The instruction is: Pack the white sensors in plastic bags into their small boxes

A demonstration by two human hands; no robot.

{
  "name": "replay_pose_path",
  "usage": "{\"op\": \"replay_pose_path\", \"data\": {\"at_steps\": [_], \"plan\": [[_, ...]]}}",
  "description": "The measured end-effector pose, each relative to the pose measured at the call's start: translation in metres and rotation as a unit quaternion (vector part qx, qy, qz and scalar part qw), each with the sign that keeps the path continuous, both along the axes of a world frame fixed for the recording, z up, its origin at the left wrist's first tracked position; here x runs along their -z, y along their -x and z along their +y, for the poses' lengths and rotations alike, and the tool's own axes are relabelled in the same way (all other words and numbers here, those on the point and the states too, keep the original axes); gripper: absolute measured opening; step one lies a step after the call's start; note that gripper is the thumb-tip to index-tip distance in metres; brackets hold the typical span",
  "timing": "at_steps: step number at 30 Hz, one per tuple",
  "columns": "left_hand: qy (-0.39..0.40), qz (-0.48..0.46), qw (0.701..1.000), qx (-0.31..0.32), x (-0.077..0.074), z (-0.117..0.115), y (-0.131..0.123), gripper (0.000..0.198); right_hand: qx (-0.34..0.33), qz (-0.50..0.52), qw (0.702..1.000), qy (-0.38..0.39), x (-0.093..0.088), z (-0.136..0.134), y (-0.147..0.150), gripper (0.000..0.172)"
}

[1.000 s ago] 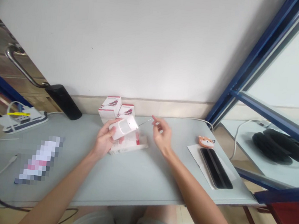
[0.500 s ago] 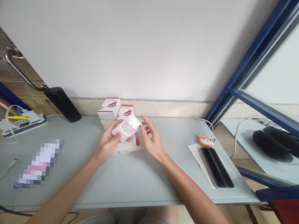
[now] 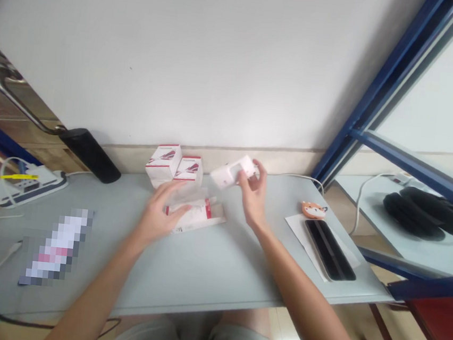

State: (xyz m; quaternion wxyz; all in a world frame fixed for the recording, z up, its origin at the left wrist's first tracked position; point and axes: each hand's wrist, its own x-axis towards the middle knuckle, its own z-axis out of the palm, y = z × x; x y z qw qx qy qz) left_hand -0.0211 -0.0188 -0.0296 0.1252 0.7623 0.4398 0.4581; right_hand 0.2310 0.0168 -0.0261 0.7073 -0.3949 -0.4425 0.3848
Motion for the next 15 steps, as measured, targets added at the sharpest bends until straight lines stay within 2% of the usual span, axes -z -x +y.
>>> {"op": "replay_pose_path", "data": {"at_steps": [3,5,7,9,12,15], "plan": [[0.044,0.079,0.995,-0.032,0.009,0.006,0.003,0.062,0.031,0.053,0.997,0.042,0.007,0.019,-0.018,0.064],[0.057,0.089,0.994,-0.029,0.015,0.009,0.002,0.047,0.036,0.059,0.995,0.069,0.009,0.025,-0.025,0.062],[0.048,0.075,0.996,-0.020,0.018,0.011,0.003,0.034,0.010,0.033,0.996,0.082,0.005,0.023,-0.030,0.059],[0.037,0.048,0.998,-0.020,0.018,0.013,0.004,0.031,-0.081,-0.019,0.991,0.101,-0.002,0.015,-0.035,0.054],[0.047,0.013,0.999,-0.015,0.015,0.013,0.005,0.030,-0.241,-0.093,0.952,0.165,-0.014,0.002,-0.042,0.049],[0.054,-0.004,0.999,-0.003,0.014,0.013,0.005,0.029,-0.311,-0.106,0.920,0.212,-0.018,-0.006,-0.043,0.045]]}}
